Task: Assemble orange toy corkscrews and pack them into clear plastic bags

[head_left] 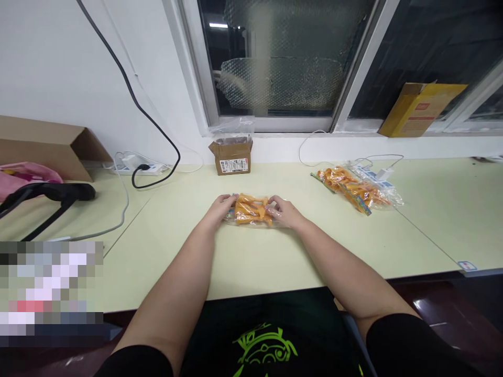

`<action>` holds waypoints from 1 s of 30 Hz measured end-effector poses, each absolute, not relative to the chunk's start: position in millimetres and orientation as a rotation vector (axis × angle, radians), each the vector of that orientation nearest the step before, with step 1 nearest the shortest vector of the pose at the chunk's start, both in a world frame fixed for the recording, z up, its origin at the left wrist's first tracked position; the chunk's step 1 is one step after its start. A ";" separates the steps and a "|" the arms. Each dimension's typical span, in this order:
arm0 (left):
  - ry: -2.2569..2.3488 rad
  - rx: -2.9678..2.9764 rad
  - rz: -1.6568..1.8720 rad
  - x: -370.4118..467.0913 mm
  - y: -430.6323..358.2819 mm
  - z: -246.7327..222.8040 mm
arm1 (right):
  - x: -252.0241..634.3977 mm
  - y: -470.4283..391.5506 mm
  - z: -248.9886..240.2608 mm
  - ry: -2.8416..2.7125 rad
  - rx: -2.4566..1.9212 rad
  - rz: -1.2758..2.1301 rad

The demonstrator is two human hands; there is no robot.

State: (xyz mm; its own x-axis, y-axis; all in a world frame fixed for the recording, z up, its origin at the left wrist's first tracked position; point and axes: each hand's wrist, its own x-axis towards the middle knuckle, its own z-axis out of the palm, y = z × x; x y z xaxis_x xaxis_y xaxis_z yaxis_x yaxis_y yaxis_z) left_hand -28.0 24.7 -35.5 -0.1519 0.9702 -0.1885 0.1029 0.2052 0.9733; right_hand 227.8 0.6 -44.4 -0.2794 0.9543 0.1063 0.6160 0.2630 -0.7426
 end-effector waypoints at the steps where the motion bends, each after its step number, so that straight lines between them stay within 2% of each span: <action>1: 1.436 1.078 1.080 -28.2 23.7 -33.9 | 229.9 0.2 -44.0 -2.018 -1.383 0.790; 8: 1.341 1.170 0.915 -33.1 17.3 -24.4 | 247.2 1.1 -38.2 -2.075 -1.093 0.918; 15: 1.399 1.442 0.771 -29.8 5.3 -13.3 | 256.6 8.3 -29.3 -1.743 -0.995 1.147; 19: 1.262 1.427 0.591 -24.9 -7.7 -2.2 | 253.2 1.5 -25.2 -1.855 -0.972 1.246; 23: 1.196 1.465 0.463 -16.8 -15.9 3.5 | 243.8 -7.7 -19.7 -1.966 -0.926 0.995; 27: 1.204 1.506 0.449 -7.0 -18.9 3.4 | 236.3 -12.6 -13.2 -1.991 -0.767 0.648; 30: 1.208 1.513 0.482 -2.3 -20.9 1.7 | 235.6 -12.6 -14.5 -1.979 -0.812 0.455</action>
